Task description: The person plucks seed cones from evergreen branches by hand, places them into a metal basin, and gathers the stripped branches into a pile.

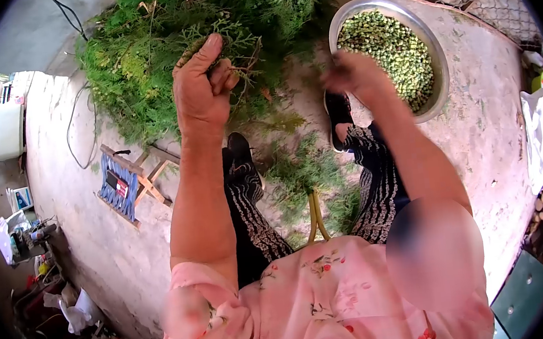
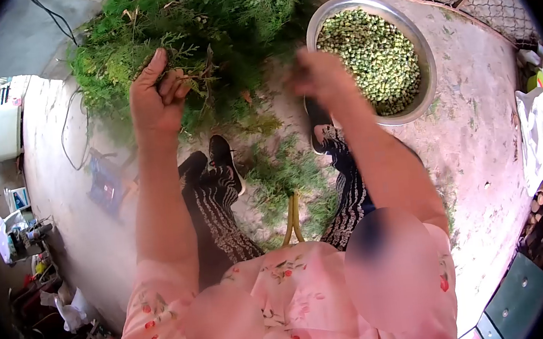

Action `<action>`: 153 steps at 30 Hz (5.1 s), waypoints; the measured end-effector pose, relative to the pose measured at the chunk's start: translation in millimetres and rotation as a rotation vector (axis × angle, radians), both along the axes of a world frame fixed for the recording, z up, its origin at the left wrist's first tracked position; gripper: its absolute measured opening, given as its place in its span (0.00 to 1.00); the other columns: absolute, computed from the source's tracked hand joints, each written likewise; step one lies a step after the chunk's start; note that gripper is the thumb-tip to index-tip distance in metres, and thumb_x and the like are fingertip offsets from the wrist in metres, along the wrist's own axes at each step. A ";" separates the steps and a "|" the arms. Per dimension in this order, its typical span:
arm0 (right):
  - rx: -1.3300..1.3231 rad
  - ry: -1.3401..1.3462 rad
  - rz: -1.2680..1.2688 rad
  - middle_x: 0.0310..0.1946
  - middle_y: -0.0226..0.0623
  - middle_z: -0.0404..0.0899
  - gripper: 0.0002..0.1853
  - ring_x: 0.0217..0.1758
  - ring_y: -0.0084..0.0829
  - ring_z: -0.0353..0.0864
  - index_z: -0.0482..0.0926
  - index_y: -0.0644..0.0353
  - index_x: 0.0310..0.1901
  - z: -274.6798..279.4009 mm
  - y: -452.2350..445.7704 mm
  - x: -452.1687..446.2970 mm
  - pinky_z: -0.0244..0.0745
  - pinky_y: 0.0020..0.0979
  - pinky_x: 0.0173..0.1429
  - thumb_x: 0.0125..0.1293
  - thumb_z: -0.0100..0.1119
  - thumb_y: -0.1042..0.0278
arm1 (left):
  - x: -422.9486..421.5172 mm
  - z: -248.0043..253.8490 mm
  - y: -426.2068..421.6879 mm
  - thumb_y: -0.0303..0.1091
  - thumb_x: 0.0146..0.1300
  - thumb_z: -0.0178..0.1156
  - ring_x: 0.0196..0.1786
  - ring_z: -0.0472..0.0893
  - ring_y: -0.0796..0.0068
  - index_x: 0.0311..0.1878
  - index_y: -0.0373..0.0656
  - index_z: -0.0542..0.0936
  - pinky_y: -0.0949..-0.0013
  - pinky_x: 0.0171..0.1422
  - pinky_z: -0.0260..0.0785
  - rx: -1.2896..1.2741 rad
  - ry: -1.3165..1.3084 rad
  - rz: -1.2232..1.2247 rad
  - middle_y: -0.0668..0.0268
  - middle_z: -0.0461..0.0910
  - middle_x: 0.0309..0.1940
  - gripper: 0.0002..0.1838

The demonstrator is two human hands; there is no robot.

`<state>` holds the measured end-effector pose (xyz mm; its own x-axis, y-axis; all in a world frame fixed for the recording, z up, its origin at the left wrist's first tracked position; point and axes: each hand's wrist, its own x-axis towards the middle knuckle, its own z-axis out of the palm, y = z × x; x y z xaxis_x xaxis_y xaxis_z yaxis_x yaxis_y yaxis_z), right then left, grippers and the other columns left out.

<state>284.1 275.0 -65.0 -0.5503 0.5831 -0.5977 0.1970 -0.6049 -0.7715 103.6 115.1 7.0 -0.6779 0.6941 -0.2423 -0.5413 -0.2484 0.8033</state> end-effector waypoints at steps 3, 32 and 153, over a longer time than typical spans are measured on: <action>-0.272 -0.151 0.146 0.26 0.46 0.75 0.19 0.25 0.37 0.77 0.68 0.68 0.37 -43.2 -85.2 -31.9 0.77 0.35 0.30 0.63 0.47 0.55 | 8.0 5.9 -8.3 0.31 0.53 0.62 0.13 0.57 0.82 0.22 0.43 0.72 0.74 0.19 0.54 0.032 -0.018 0.037 0.72 0.63 0.12 0.09; 0.229 0.449 -0.001 0.29 0.36 0.76 0.06 0.28 0.25 0.75 0.75 0.70 0.36 8.1 -118.2 -22.1 0.73 0.24 0.31 0.57 0.52 0.81 | 100.2 -49.0 -150.6 0.26 0.57 0.54 0.34 0.73 0.83 0.47 0.34 0.74 0.75 0.37 0.66 -0.586 0.678 -0.163 0.65 0.78 0.33 0.14; -0.029 0.384 0.116 0.28 0.26 0.74 0.09 0.25 0.16 0.70 0.74 0.63 0.38 2.3 -190.9 68.2 0.63 0.19 0.26 0.61 0.54 0.66 | 132.4 -64.7 -126.2 0.23 0.50 0.61 0.34 0.77 0.72 0.37 0.37 0.77 0.70 0.38 0.72 -0.174 -0.247 -0.120 0.66 0.78 0.33 0.09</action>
